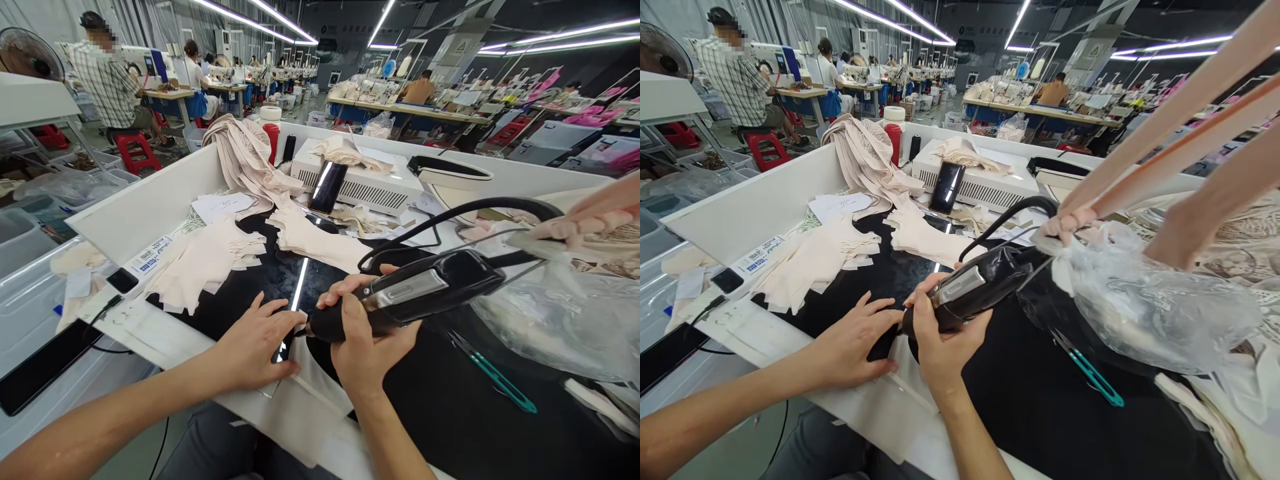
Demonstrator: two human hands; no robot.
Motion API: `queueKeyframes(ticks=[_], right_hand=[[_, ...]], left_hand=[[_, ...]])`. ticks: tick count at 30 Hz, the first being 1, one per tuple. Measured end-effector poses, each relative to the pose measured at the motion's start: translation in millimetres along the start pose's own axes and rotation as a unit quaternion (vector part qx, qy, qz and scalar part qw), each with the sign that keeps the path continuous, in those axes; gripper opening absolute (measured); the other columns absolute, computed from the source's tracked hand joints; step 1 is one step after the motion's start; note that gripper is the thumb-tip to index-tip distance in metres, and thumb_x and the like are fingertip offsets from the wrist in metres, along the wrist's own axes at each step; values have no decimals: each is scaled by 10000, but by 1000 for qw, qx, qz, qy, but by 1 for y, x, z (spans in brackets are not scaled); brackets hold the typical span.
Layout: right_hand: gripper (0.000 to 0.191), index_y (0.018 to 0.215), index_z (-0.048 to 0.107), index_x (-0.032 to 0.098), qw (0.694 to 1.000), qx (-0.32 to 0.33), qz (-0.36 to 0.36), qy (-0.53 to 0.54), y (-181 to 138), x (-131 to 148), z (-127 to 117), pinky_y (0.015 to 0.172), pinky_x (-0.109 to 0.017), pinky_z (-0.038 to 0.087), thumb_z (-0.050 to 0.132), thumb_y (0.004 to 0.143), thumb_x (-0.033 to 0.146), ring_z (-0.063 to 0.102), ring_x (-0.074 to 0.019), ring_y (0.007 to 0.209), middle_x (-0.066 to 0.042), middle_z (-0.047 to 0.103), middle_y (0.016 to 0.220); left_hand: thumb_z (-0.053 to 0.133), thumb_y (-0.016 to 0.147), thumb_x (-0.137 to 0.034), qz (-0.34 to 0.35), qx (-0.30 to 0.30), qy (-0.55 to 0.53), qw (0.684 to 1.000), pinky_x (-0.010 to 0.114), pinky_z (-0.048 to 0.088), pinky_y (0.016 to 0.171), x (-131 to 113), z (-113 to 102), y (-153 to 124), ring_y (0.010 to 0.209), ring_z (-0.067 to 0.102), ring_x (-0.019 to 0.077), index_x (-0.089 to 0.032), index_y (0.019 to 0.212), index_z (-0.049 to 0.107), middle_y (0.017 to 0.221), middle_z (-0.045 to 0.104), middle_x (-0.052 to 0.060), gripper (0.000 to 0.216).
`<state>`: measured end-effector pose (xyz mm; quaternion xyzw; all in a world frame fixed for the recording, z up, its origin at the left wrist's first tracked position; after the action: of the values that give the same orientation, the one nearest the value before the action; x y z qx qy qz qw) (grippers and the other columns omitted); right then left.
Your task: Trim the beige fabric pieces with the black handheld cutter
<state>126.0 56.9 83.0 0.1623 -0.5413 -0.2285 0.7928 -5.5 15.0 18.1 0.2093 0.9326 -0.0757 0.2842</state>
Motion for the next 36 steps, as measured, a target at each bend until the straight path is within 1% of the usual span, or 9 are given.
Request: queueKeyframes(ticks=[7, 12, 18, 24, 28, 31, 33, 36], right_hand=[[452, 1197, 528, 298, 1000, -24, -13, 9, 8, 2, -1, 591, -298, 575, 705, 827, 108, 628, -112, 595, 75, 657, 815], [465, 1198, 517, 294, 1000, -21, 5, 13, 6, -1, 1, 579, -288, 575, 713, 815, 118, 626, -109, 588, 77, 652, 806], [441, 1207, 528, 295, 1000, -9, -11, 2, 3, -4, 0, 598, -293, 580, 689, 844, 104, 627, -110, 613, 68, 658, 827], [442, 1208, 531, 293, 1000, -5, -5, 11, 6, 0, -1, 595, -300, 573, 716, 845, 122, 630, -115, 603, 71, 662, 823], [445, 1189, 540, 285, 1000, -21, -21, -11, 13, 11, -12, 611, -310, 570, 762, 827, 150, 633, -118, 592, 76, 678, 812], [478, 1174, 536, 270, 998, -14, -33, -55, 17, 20, -27, 605, -308, 567, 820, 798, 191, 637, -129, 601, 67, 692, 816], [451, 1128, 537, 262, 994, -12, -43, -97, 20, 25, -40, 628, -316, 574, 844, 798, 237, 647, -141, 637, 52, 695, 830], [421, 1057, 532, 261, 986, -24, -48, -160, 24, 33, -59, 705, -361, 597, 857, 798, 333, 666, -170, 700, 19, 695, 872]], left_hand=[[754, 876, -277, -2, 6, -3, 1000, 757, 137, 1233, 0, 0, 1, 1521, 351, 367, -227, 1441, 482, 1482, 588, 98, 629], [758, 875, -280, -4, 4, 5, 1000, 760, 145, 1230, 1, 1, 1, 1517, 356, 366, -225, 1437, 483, 1470, 594, 108, 628], [752, 877, -286, -4, 2, 4, 1000, 757, 148, 1232, 1, 3, 0, 1514, 360, 365, -230, 1438, 485, 1461, 600, 106, 624], [748, 873, -279, -5, 3, 2, 1000, 731, 139, 1246, 1, 1, 1, 1520, 352, 361, -238, 1451, 492, 1489, 583, 101, 634], [762, 876, -315, -2, 5, 0, 1000, 711, 133, 1255, 4, 0, 2, 1513, 358, 359, -249, 1472, 497, 1504, 573, 90, 655], [777, 882, -335, 10, 5, 1, 1000, 702, 139, 1255, 7, -2, 4, 1494, 376, 353, -261, 1491, 499, 1484, 586, 82, 674], [748, 918, -334, 27, 7, 4, 1000, 685, 149, 1256, 10, -4, 7, 1446, 425, 333, -267, 1478, 523, 1450, 601, 80, 607], [645, 1002, -301, 55, 0, 24, 998, 633, 176, 1259, 10, -10, 13, 1321, 517, 283, -269, 1420, 590, 1364, 622, 76, 423]])
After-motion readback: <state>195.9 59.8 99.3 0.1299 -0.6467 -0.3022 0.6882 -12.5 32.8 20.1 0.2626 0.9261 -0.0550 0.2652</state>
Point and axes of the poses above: each hand's wrist, its own y-axis towards the middle knuckle, its own z-axis out of the palm, x = y × z, the point moved 6 cm from there along y, towards the middle knuckle
